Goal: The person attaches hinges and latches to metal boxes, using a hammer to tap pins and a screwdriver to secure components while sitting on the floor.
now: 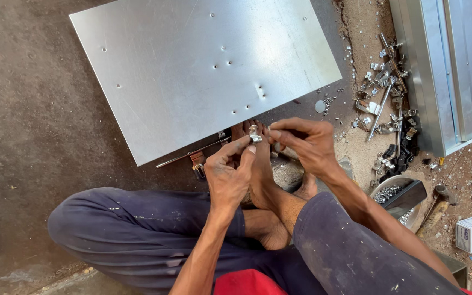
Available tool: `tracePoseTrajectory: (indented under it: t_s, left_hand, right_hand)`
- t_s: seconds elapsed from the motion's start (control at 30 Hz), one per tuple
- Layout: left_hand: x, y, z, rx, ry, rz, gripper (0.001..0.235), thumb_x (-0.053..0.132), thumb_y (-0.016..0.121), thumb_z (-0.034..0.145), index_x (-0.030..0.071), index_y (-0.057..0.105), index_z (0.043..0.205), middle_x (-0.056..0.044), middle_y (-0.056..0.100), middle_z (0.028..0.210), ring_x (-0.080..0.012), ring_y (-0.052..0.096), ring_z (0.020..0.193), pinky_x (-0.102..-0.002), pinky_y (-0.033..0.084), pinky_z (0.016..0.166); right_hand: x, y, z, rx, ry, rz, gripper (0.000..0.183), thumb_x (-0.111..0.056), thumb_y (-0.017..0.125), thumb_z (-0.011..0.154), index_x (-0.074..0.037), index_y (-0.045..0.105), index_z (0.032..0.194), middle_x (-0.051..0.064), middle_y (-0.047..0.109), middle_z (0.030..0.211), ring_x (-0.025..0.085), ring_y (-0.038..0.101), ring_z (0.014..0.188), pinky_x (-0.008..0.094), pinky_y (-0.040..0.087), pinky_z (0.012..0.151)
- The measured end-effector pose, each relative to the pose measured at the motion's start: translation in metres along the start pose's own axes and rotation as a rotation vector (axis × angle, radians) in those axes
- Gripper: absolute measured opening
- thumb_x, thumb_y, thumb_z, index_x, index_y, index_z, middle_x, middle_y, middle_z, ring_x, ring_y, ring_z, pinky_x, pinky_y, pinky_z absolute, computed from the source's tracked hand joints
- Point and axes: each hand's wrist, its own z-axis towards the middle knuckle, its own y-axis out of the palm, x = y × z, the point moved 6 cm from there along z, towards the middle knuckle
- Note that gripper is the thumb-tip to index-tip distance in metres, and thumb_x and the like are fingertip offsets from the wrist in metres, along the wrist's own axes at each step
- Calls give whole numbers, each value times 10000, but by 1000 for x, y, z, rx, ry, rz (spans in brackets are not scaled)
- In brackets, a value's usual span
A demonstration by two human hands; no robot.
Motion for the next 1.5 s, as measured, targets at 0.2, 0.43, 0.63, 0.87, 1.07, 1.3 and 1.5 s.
tracePoseTrajectory:
  t_s: [0.2, 0.43, 0.63, 0.87, 1.07, 1.3, 1.5]
  left_hand:
    - [27, -5, -8, 27, 161, 149, 243, 117, 722, 910, 121, 798, 1140, 0, 643, 750, -66, 555, 608, -237, 467, 531]
    - [29, -9, 0, -59, 350, 350, 232, 92, 708, 934, 97, 801, 1146, -34, 593, 722, -146, 535, 626, -299, 470, 555]
    - [37, -18, 67, 15, 311, 440, 116, 112, 741, 874, 45, 781, 960, -100, 680, 822, -214, 666, 720, -369, 530, 676]
    - [47, -17, 98, -73, 270, 454, 128, 127, 763, 774, 42, 820, 850, -127, 761, 708, -231, 733, 610, -344, 568, 626]
    - [41, -14, 107, -96, 106, 536, 91, 99, 777, 714, 54, 829, 775, -112, 746, 639, -209, 693, 531, -321, 537, 542]
    - [37, -18, 104, -87, 206, 486, 109, 99, 767, 720, 76, 826, 808, -84, 741, 625, -178, 689, 510, -303, 541, 513]
    - [33, -19, 101, -71, 173, 484, 101, 120, 774, 730, 78, 829, 805, -84, 743, 620, -179, 685, 502, -309, 544, 523]
  right_hand:
    - [-6, 20, 10, -101, -41, 15, 145, -74, 745, 909, -69, 768, 1052, 54, 704, 1090, 76, 672, 859, 214, 616, 627]
    - [-25, 20, 16, -101, 64, -228, 311, -201, 801, 861, -116, 725, 1151, 60, 759, 939, 106, 689, 702, 219, 583, 566]
    - [-33, 24, 55, -16, 147, -525, 245, -258, 807, 848, -87, 806, 1024, 78, 794, 893, 143, 733, 695, 251, 583, 571]
    - [-28, 26, 94, -133, 269, -546, 190, -158, 830, 815, -85, 809, 990, 93, 795, 847, 166, 747, 691, 285, 605, 616]
    - [-28, 28, 83, -85, 138, -516, 121, -69, 811, 829, -100, 800, 946, 63, 793, 916, 162, 769, 774, 281, 647, 702]
    - [-40, 35, 68, -160, -284, -611, 150, -13, 756, 875, -99, 795, 992, 75, 793, 956, 183, 764, 847, 314, 633, 768]
    - [-44, 45, 71, -200, -324, -665, 247, -21, 746, 887, -94, 739, 1123, 77, 781, 1000, 195, 761, 879, 307, 651, 751]
